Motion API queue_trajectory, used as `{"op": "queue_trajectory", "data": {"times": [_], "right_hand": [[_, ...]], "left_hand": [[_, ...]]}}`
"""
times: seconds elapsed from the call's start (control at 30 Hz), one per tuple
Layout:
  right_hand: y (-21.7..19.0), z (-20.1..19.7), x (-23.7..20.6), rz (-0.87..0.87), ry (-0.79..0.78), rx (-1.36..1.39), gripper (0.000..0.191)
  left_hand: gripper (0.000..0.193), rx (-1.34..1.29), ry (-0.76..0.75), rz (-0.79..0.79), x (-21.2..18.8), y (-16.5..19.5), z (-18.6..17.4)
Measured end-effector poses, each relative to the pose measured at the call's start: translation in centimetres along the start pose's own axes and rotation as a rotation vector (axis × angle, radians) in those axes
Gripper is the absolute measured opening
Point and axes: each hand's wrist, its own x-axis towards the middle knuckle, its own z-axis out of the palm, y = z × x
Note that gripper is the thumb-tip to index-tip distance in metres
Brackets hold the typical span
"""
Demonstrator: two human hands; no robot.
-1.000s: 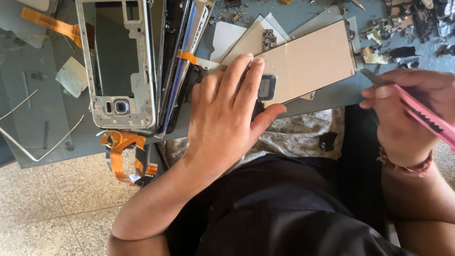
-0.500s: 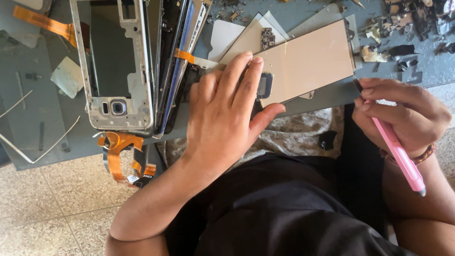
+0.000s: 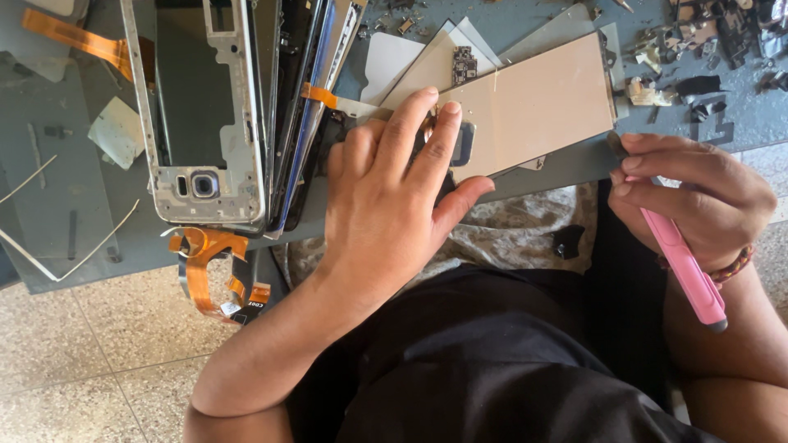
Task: The person uses a pink utility knife to carefully scrape adhesive residue from the edges and back of a smartphone display assembly. The person holds the display with one hand while scraping with the other, turning the display to access different edges.
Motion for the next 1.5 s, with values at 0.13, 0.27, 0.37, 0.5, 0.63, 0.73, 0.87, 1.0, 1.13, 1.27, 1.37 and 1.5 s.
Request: {"op": "queue_trajectory", "data": {"times": [0.13, 0.27, 0.37, 0.5, 0.63, 0.73, 0.87, 1.0, 1.13, 1.27, 1.37, 1.5], "right_hand": [[-0.2, -0.1, 0.0, 0.042, -0.022, -0.008, 0.018], [0.0, 0.0, 0.0, 0.02, -0.012, -0.004, 0.018], [0.1, 0.1, 0.0, 0.003, -0.004, 0.001, 0.018], [-0.1, 0.1, 0.1, 0.025, 0.007, 0.01, 0.018], [-0.2, 0.2, 0.2, 0.042, -0.001, -0.004, 0.019], [0.1, 0.2, -0.1, 0.031, -0.001, -0.019, 0.02], [0.6, 0.3, -1.5, 0.035, -0.003, -0.038, 0.016], [2.0, 1.8, -2.6, -0.01, 0.169, 0.061, 0.018], [2.1, 2.5, -3.7, 0.285, 0.29, 0.229, 0.017], [-0.2, 1.2, -4.9, 0.58, 0.191, 0.32, 0.024], [-0.8, 0.9, -4.4, 0.618, 0.176, 0.356, 0.022], [-0.6, 1.3, -3.1, 0.746, 0.34, 0.638, 0.013]], "left_hand": [[0.071, 0.003, 0.005, -0.002, 0.0, 0.0, 0.0], [0.072, 0.002, 0.009, -0.001, 0.1, 0.0, 0.0], [0.071, 0.0, 0.012, 0.0, 0.1, 0.0, 0.0], [0.072, -0.001, 0.011, 0.001, 0.1, 0.0, 0.0], [0.071, -0.007, 0.0, -0.001, 0.1, 0.0, 0.0], [0.071, -0.012, -0.004, 0.001, 0.2, 0.0, 0.0], [0.07, -0.01, -0.011, 0.001, 0.2, 0.0, -0.2], [0.069, -0.018, -0.009, -0.002, 0.2, 0.1, -0.2], [0.069, -0.019, 0.015, -0.004, 0.1, 0.0, -0.1], [0.07, -0.029, 0.023, -0.007, 0.1, 0.0, -0.1], [0.069, -0.024, 0.036, -0.007, 0.1, 0.1, -0.1], [0.068, -0.028, 0.032, 0.0, 0.2, 0.0, -0.2]]}}
